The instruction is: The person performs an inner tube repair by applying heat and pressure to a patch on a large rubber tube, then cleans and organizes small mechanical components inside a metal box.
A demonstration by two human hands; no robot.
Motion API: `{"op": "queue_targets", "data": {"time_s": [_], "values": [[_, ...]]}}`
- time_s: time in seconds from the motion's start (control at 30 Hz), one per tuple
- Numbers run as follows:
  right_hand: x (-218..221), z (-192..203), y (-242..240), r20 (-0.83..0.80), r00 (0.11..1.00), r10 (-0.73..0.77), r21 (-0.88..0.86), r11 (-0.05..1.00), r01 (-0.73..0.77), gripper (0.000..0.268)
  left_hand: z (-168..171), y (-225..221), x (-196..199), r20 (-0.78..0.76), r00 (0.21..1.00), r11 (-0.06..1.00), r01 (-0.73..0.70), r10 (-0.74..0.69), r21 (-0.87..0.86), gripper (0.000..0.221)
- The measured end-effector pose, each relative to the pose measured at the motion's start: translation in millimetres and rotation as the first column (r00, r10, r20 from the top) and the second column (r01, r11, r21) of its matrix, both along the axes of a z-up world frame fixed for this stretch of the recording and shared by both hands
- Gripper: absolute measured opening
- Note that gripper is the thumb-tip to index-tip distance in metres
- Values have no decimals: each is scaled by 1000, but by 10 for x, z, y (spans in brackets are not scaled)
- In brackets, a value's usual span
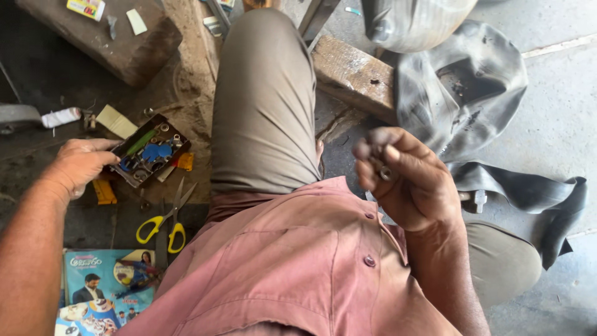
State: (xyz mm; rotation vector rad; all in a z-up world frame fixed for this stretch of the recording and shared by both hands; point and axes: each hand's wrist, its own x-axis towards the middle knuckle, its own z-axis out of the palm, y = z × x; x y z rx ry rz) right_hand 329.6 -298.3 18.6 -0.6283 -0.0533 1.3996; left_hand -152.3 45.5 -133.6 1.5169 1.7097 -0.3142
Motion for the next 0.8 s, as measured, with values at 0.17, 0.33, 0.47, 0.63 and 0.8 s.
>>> {"op": "queue_targets", "data": {"time_s": [0.17, 0.33, 0.47, 0.63, 0.8], "values": [[88, 2, 128, 39, 991, -124, -123, 984, 128, 52, 766, -21, 878, -537, 669, 754, 651, -514, 89, 34], [111, -2, 165, 101, 976, -191, -78, 977, 199, 75, 1558, -661, 1999, 70, 662, 440, 412, -747, 798, 16], [74, 33, 199, 42, 967, -252, -72, 964, 254, 95, 1676, -1406, 3121, 371, 89, 381, 167, -925, 910, 3], [81, 73, 132, 80, 962, -260, -60, 962, 265, 102, 1836, -1889, 3621, 355, -42, 350, 95, -934, 932, 28], [44, 49, 180, 54, 964, -261, -45, 964, 264, 99, 1663, -1987, 3762, 387, 67, 389, 279, -920, 878, 17]]}}
